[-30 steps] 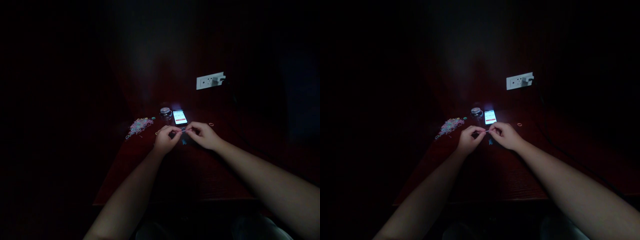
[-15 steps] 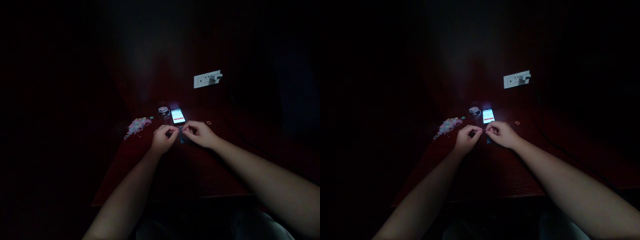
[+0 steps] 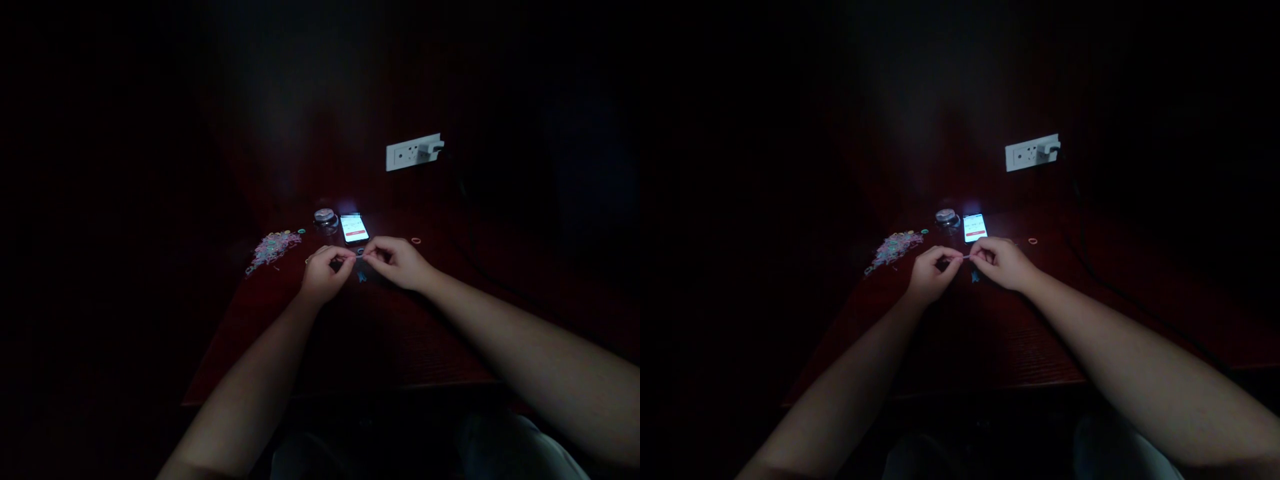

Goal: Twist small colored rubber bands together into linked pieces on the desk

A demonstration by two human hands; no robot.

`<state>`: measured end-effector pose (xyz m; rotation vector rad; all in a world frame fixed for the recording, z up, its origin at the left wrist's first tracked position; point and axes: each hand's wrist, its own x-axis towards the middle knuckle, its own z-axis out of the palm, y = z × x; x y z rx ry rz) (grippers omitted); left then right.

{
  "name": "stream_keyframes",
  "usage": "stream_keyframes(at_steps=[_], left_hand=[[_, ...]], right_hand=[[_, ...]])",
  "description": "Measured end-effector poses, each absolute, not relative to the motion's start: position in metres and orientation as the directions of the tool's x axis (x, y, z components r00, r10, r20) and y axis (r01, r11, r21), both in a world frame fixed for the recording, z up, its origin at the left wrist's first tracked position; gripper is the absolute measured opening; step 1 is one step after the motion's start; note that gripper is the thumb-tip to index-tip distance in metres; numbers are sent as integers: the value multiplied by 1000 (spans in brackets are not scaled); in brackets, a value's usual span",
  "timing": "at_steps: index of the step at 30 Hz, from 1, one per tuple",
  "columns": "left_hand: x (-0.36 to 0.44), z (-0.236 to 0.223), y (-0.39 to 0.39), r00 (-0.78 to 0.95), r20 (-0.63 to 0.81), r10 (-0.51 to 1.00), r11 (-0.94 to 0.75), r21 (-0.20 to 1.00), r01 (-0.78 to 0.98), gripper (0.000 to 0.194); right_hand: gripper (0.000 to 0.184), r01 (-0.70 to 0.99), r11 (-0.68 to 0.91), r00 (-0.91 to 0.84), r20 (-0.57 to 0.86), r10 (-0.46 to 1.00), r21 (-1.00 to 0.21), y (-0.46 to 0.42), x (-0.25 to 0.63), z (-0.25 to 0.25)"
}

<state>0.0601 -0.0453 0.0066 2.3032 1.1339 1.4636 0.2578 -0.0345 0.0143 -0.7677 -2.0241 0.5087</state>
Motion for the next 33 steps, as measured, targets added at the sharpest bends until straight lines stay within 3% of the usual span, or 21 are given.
stream_keyframes(at_steps=[23,29,31,33], left_hand=[[58,2,-41,225,663,714,-669,550,500,8],[53,12,-43,250,675,694,-672,483,562,10],[38,21,-42,197,678,708,-613,451,649,15],[15,30,-39,53,641,766,-444,468,764,19]], right_hand=[[14,307,712,-419,583,697,-631,-33,261,12],[14,309,721,-421,591,689,-621,-32,262,12],[14,310,722,-420,593,687,-618,-30,262,11],[14,314,721,-414,594,690,-618,-29,263,10]])
